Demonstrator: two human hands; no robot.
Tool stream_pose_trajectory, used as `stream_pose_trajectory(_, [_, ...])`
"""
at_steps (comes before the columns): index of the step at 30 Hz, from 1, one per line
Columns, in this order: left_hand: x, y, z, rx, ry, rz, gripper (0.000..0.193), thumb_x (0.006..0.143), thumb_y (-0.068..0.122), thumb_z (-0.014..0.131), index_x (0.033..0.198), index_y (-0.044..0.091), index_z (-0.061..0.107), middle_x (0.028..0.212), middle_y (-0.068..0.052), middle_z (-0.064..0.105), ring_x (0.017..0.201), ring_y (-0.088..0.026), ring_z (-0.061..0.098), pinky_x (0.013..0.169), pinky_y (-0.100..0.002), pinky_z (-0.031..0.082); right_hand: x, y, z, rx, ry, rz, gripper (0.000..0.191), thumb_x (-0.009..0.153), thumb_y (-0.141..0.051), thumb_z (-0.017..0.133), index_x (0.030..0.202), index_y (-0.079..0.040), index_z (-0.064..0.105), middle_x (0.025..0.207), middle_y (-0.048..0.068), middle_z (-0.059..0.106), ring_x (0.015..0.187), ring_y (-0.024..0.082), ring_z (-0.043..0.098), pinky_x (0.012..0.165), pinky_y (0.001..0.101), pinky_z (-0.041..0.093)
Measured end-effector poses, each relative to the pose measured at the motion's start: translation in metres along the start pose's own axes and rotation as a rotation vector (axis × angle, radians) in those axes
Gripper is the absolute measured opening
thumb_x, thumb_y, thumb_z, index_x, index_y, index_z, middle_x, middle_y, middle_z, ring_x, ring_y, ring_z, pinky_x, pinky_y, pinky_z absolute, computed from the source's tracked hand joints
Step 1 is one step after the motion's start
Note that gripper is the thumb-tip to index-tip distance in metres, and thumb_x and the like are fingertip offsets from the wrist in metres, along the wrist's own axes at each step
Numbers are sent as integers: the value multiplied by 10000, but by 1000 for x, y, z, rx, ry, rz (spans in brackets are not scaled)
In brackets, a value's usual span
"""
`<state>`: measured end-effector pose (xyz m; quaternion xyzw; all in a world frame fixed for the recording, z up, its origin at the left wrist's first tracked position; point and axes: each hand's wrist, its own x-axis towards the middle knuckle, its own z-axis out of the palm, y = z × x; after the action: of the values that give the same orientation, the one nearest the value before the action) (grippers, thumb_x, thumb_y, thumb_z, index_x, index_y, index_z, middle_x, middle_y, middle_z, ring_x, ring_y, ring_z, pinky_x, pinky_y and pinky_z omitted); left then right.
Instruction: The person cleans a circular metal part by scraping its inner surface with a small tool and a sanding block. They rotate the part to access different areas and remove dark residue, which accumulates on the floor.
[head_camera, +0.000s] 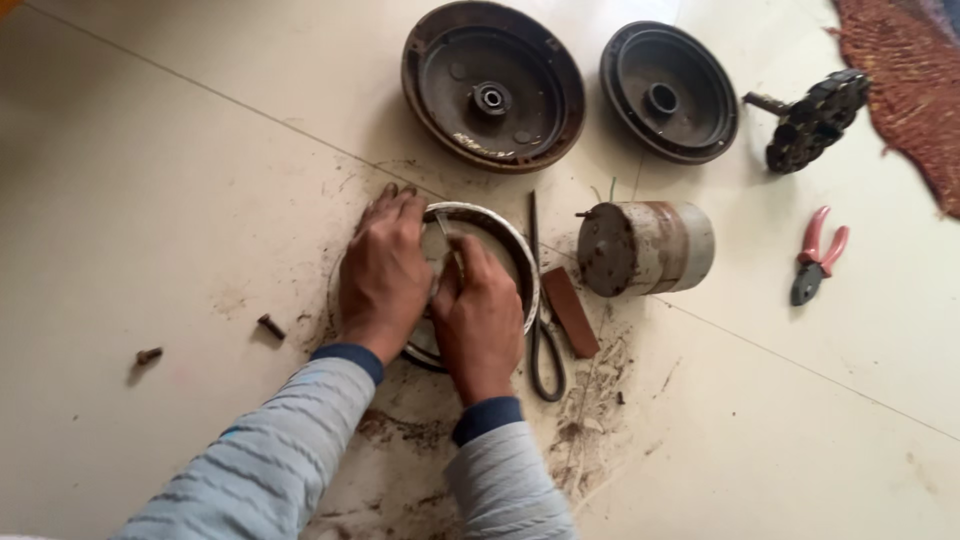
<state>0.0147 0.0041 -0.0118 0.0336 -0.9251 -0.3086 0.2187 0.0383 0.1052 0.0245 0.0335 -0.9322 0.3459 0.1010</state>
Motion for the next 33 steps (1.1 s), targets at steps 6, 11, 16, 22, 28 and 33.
stream_pose_trajectory(6, [0,0,-2,-32,4,-15,405,827,-57,568,1218,-47,671,1304,-247,672,1317,-392,582,1114,-422,460,0,-5,-2,-12,-16,1,234,975,-178,567,1167,-107,681,1006,170,746,828,406,705,666,505,533])
stream_pose_trajectory(11, [1,0,-1,-4,9,-9,400,839,-70,557,1220,-38,673,1300,-244,673,1306,-390,590,1108,-425,464,0,-6,-3,-64,4,31,231,992,-174,557,1191,-138,667,1020,158,741,828,411,704,672,519,532])
stream_pose_trajectory(16, [1,1,-2,-22,21,7,396,840,-61,560,1220,-43,668,1299,-238,678,1307,-390,589,1103,-428,463,-1,-5,-2,-93,55,47,244,986,-159,554,1212,-129,641,1065,169,731,839,425,701,683,537,539])
stream_pose_trajectory(22, [0,2,-2,-29,0,-7,375,870,-59,562,1229,-42,670,1319,-236,667,1328,-381,577,1120,-422,455,-1,-6,-1,-120,20,90,242,1008,-169,546,1225,-138,648,1064,155,735,843,404,713,678,522,552])
stream_pose_trajectory(28, [0,1,0,-36,18,2,389,851,-40,565,1226,-56,668,1309,-247,672,1316,-392,579,1098,-427,459,-1,-4,0,-78,45,-47,275,984,-161,569,1239,-136,668,1088,148,745,817,392,727,646,494,567])
stream_pose_trajectory(33, [-1,0,-2,-3,8,-25,364,881,-46,566,1227,-44,680,1311,-244,672,1310,-383,592,1109,-424,475,0,-3,3,-93,-58,11,290,987,-177,563,1258,-154,663,1093,136,747,793,384,732,621,501,567])
